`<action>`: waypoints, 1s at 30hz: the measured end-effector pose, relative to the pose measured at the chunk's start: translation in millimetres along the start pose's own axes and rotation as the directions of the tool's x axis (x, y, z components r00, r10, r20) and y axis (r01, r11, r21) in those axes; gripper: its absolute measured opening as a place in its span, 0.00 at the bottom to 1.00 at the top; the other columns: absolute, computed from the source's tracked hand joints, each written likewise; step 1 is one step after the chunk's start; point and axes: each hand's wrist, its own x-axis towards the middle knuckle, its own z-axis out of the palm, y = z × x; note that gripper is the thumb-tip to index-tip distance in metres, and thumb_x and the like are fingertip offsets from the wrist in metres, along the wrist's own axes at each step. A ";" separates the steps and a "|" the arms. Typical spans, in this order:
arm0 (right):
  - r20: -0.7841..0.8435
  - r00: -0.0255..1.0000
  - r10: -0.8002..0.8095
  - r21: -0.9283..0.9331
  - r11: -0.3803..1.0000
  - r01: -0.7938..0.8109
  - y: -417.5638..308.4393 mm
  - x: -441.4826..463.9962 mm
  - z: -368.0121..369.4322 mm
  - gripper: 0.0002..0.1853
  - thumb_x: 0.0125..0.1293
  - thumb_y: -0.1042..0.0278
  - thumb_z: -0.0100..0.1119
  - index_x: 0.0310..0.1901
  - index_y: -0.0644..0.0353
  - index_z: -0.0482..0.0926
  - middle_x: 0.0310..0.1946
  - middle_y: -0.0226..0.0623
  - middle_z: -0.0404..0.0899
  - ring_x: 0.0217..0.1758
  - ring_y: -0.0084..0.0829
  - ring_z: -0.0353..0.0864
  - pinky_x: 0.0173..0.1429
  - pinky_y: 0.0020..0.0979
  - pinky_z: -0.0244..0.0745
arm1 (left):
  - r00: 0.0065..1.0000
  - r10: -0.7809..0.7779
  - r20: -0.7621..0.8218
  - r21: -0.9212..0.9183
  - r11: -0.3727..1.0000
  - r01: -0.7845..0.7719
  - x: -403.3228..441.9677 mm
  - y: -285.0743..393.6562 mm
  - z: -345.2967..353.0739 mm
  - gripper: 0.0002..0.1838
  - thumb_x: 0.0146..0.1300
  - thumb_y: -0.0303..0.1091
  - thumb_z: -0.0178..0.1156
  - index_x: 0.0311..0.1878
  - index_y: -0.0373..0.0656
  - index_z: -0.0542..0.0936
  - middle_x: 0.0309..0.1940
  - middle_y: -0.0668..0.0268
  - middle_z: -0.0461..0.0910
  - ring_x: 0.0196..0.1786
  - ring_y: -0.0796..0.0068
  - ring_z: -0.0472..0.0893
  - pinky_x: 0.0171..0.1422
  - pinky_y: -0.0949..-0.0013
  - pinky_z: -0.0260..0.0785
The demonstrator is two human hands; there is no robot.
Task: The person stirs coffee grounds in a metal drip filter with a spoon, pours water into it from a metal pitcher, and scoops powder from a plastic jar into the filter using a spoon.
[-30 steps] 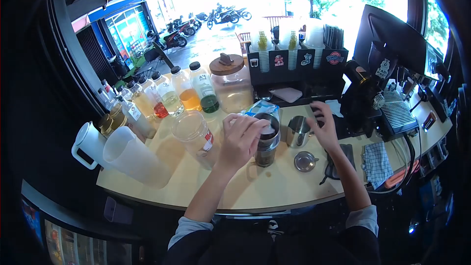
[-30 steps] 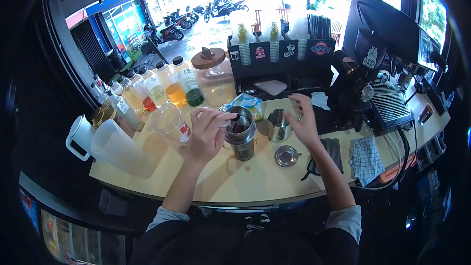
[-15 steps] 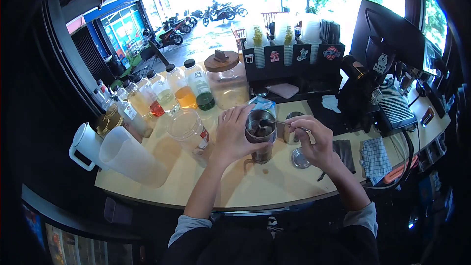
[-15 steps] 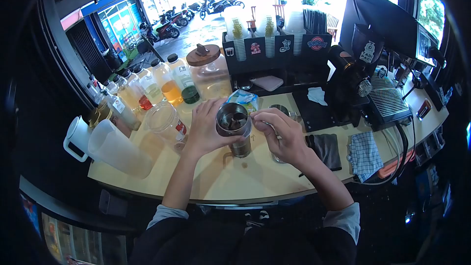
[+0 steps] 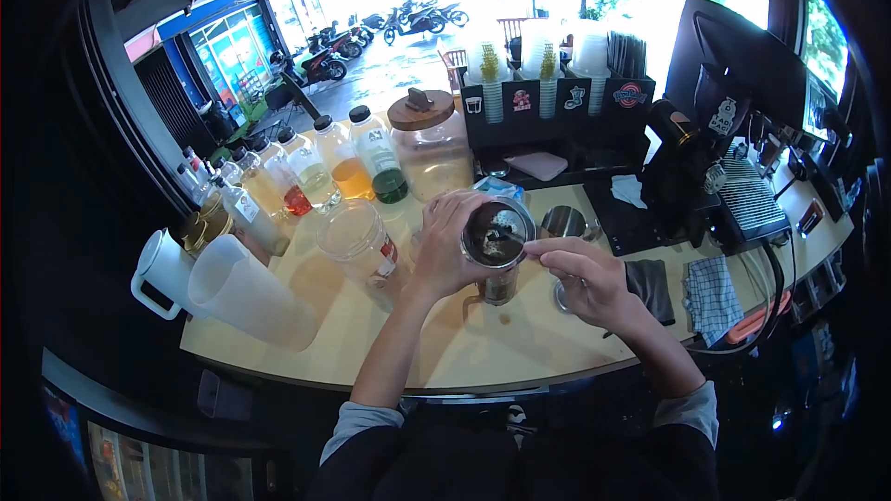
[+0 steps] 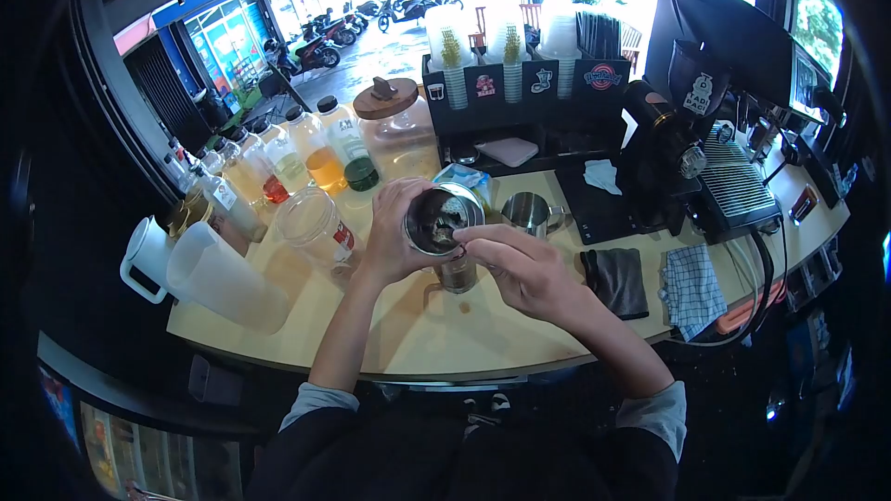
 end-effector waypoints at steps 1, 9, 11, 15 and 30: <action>-0.018 1.000 -0.018 -0.034 0.999 0.018 1.5 0.7 -0.5 0.08 0.67 0.81 0.53 0.46 0.62 0.71 0.46 0.49 0.81 0.44 0.40 0.85 0.44 0.31 0.82 | 1.000 0.007 -0.002 -0.011 1.000 -0.007 0.1 0.0 -0.4 0.44 0.31 0.44 0.80 0.57 0.47 0.72 0.53 0.62 0.75 0.61 0.57 0.71 0.69 0.54 0.56; 0.009 0.993 0.119 0.118 0.986 -0.120 -8.3 2.0 -5.1 0.10 0.61 0.84 0.58 0.43 0.63 0.74 0.47 0.44 0.79 0.45 0.36 0.83 0.44 0.31 0.81 | 0.999 0.034 -0.032 -0.046 0.998 -0.035 1.6 -5.5 -2.0 0.45 0.31 0.43 0.82 0.57 0.45 0.72 0.53 0.61 0.74 0.62 0.56 0.71 0.68 0.55 0.60; -0.043 0.982 0.183 0.150 0.973 -0.175 -6.1 1.6 -3.2 0.08 0.63 0.82 0.56 0.43 0.63 0.71 0.47 0.45 0.79 0.46 0.35 0.82 0.47 0.31 0.79 | 0.998 0.035 -0.045 -0.080 0.996 -0.039 1.4 -4.1 -2.6 0.45 0.30 0.41 0.82 0.57 0.45 0.72 0.53 0.60 0.74 0.62 0.56 0.71 0.68 0.56 0.62; 0.067 0.979 0.193 0.261 0.943 -0.204 -3.5 -2.0 -4.2 0.06 0.68 0.79 0.52 0.44 0.63 0.67 0.48 0.47 0.77 0.47 0.35 0.80 0.53 0.33 0.75 | 1.000 0.013 -0.024 -0.162 0.987 -0.016 1.3 -5.4 -4.9 0.45 0.30 0.36 0.82 0.57 0.45 0.71 0.55 0.59 0.72 0.63 0.55 0.70 0.68 0.57 0.64; 0.109 0.937 0.332 0.522 0.783 -0.339 -1.1 7.6 -11.4 0.05 0.75 0.74 0.40 0.46 0.65 0.66 0.50 0.49 0.76 0.52 0.31 0.78 0.58 0.34 0.73 | 0.999 -0.013 0.030 -0.238 0.971 0.020 0.6 -7.0 -14.5 0.47 0.31 0.34 0.81 0.60 0.45 0.69 0.58 0.57 0.71 0.65 0.54 0.69 0.70 0.58 0.63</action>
